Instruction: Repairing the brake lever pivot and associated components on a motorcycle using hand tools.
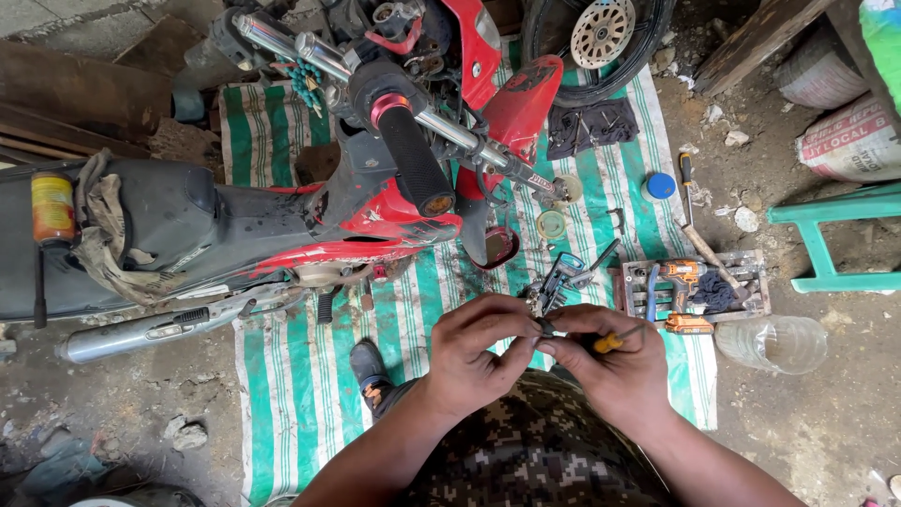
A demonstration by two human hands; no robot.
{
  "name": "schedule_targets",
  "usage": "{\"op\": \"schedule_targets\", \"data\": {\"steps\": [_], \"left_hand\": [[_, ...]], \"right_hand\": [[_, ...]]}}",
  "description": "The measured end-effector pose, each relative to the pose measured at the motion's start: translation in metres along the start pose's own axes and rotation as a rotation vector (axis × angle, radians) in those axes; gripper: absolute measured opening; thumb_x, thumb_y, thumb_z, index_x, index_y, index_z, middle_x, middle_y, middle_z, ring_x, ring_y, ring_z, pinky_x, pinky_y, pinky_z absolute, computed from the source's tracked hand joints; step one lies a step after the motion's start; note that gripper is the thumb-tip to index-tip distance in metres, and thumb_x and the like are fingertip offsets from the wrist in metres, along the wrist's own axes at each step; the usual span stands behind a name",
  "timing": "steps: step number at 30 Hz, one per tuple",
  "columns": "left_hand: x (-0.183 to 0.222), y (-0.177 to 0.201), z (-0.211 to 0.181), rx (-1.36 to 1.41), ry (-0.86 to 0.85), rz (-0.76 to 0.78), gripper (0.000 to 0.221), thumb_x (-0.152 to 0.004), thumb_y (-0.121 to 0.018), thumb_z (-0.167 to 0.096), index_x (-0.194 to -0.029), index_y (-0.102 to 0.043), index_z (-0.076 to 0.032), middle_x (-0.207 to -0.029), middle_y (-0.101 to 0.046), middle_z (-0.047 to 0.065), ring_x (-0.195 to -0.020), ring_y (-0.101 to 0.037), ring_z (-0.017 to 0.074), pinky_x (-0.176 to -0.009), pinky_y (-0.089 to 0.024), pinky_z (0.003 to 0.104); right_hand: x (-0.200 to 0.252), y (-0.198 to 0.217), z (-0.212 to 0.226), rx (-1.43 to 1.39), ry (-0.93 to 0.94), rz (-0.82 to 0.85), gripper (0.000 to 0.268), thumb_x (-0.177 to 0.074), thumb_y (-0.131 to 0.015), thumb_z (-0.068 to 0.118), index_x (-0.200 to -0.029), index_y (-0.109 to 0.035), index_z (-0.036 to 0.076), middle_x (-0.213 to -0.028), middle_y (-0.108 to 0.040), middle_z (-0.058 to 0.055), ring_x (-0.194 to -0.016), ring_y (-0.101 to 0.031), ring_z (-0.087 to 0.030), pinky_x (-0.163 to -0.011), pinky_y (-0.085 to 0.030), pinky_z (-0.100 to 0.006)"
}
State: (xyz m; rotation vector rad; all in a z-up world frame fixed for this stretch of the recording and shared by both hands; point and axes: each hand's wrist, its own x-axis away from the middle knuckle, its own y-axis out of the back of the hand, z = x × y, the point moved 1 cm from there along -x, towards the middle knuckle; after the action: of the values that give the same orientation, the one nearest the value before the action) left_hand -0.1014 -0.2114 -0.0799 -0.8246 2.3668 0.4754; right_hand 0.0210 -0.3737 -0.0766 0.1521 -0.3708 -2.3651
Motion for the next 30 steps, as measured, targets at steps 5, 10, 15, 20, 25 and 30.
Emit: {"op": "schedule_targets", "data": {"steps": [5, 10, 15, 20, 25, 30], "left_hand": [[0.008, -0.005, 0.007, -0.011, 0.016, -0.085, 0.009, -0.101, -0.076, -0.004, -0.106, -0.072, -0.009, -0.100, -0.076, 0.013, -0.091, -0.080, 0.0285, -0.078, -0.069, 0.040], [0.014, -0.003, 0.017, 0.031, 0.143, -0.149, 0.014, -0.104, -0.078, -0.011, -0.111, -0.066, -0.013, -0.103, -0.077, 0.012, -0.099, -0.083, 0.0315, -0.085, -0.068, 0.042], [0.027, 0.005, 0.043, 0.721, 0.468, -0.220, 0.018, -0.109, -0.077, -0.011, -0.126, -0.072, -0.005, -0.110, -0.074, 0.013, -0.086, -0.074, 0.0251, -0.078, -0.067, 0.039], [0.019, 0.008, 0.043, 1.025, 0.441, -0.209, 0.013, -0.113, -0.072, -0.010, -0.126, -0.073, -0.007, -0.098, -0.072, 0.009, -0.075, -0.056, 0.0238, -0.072, -0.049, 0.038], [0.020, 0.008, 0.050, 1.199, 0.519, -0.222, 0.014, -0.113, -0.070, -0.004, -0.127, -0.072, -0.004, -0.103, -0.079, 0.016, -0.074, -0.058, 0.0225, -0.067, -0.043, 0.037], [0.027, 0.008, 0.061, 1.472, 0.725, -0.131, 0.017, -0.110, -0.070, -0.006, -0.127, -0.069, -0.007, -0.100, -0.077, 0.021, -0.069, -0.056, 0.0200, -0.070, -0.041, 0.035]], "right_hand": [[0.008, -0.008, 0.009, 0.074, 0.187, -0.041, 0.026, -0.085, -0.092, 0.021, -0.105, -0.086, 0.005, -0.107, -0.089, -0.012, -0.100, -0.090, -0.026, -0.091, -0.072, -0.035], [0.000, -0.007, 0.018, -0.072, 0.094, 0.126, 0.033, -0.094, -0.083, 0.029, -0.123, -0.085, 0.013, -0.118, -0.091, 0.001, -0.076, -0.073, -0.008, -0.072, -0.058, -0.027], [-0.011, 0.018, -0.010, -0.213, 0.107, 0.171, 0.043, -0.106, -0.066, 0.030, -0.139, -0.069, 0.003, -0.083, -0.065, -0.002, -0.070, -0.062, -0.014, -0.066, -0.050, -0.030], [-0.011, 0.032, -0.017, 0.049, -0.057, 0.084, 0.026, -0.099, -0.078, 0.020, -0.123, -0.081, 0.010, -0.088, -0.072, -0.001, -0.079, -0.065, -0.013, -0.074, -0.051, -0.029], [-0.012, 0.030, -0.018, 0.021, -0.056, 0.165, 0.036, -0.104, -0.068, 0.026, -0.134, -0.076, 0.009, -0.089, -0.065, -0.002, -0.082, -0.061, -0.016, -0.080, -0.047, -0.032], [-0.017, 0.018, -0.005, 0.107, -0.018, 0.110, 0.013, -0.096, -0.084, 0.017, -0.107, -0.084, 0.011, -0.070, -0.066, 0.003, -0.063, -0.051, -0.010, -0.103, -0.049, -0.026]]}}
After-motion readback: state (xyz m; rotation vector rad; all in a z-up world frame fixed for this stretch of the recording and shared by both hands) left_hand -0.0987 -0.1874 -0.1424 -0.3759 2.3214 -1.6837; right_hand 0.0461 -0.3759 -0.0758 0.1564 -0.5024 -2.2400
